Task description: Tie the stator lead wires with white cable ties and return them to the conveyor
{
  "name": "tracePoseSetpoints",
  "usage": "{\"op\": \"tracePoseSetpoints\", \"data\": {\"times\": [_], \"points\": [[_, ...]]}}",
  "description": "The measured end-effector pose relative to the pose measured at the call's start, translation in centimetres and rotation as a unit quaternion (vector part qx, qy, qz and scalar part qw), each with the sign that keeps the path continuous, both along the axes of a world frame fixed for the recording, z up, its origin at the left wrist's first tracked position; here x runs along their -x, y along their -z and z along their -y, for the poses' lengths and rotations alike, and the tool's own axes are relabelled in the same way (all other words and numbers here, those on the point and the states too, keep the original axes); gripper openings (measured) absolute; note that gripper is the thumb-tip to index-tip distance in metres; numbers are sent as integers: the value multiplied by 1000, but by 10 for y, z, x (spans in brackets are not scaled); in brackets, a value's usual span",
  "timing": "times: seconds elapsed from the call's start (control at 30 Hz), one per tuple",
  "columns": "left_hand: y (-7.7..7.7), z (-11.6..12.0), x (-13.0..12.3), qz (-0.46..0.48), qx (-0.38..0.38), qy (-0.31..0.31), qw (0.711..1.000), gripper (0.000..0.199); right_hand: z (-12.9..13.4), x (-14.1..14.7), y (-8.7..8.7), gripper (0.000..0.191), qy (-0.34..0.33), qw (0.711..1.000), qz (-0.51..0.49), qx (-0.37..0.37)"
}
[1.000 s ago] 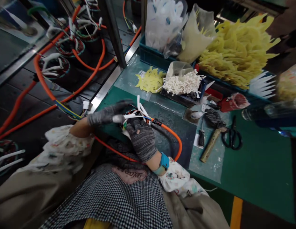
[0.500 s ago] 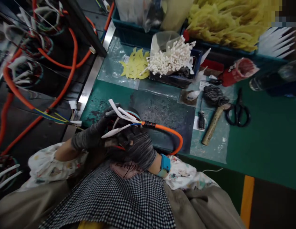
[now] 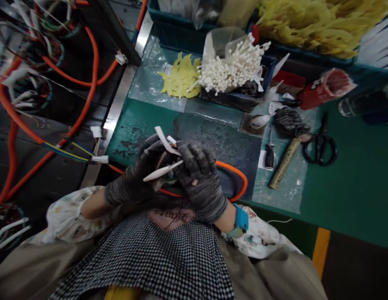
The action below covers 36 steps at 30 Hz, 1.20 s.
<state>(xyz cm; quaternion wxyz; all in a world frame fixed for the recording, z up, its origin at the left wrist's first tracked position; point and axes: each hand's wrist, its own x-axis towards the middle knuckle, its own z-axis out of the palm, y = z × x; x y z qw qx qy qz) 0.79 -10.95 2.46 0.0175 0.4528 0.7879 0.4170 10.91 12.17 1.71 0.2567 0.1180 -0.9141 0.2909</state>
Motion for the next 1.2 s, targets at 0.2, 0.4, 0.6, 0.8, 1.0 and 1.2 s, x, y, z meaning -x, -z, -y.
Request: {"op": "tracePoseSetpoints", "data": {"times": [0.2,0.4,0.6,0.8,1.0,1.2], "points": [[1,-5,-3,-43,31,7,999,103,-19,19,17,71,-17,998,55,14],[2,-4,-4,-60,18,20,998,103,-24,20,15,82,-32,996,63,61],[0,-5,-8,-34,-13,3,999,102,-14,8,15,62,7,998,67,-2],[2,-5,-7,-44,-16,24,999,105,-9,5,17,66,34,996,87,14],[15,-16,-24,7,-79,-78,994,98,-7,-2,18,54,29,994,103,-15],[21,-31,-28,33,-93,-109,989,84,-37,5,15,34,-30,995,95,22]]}}
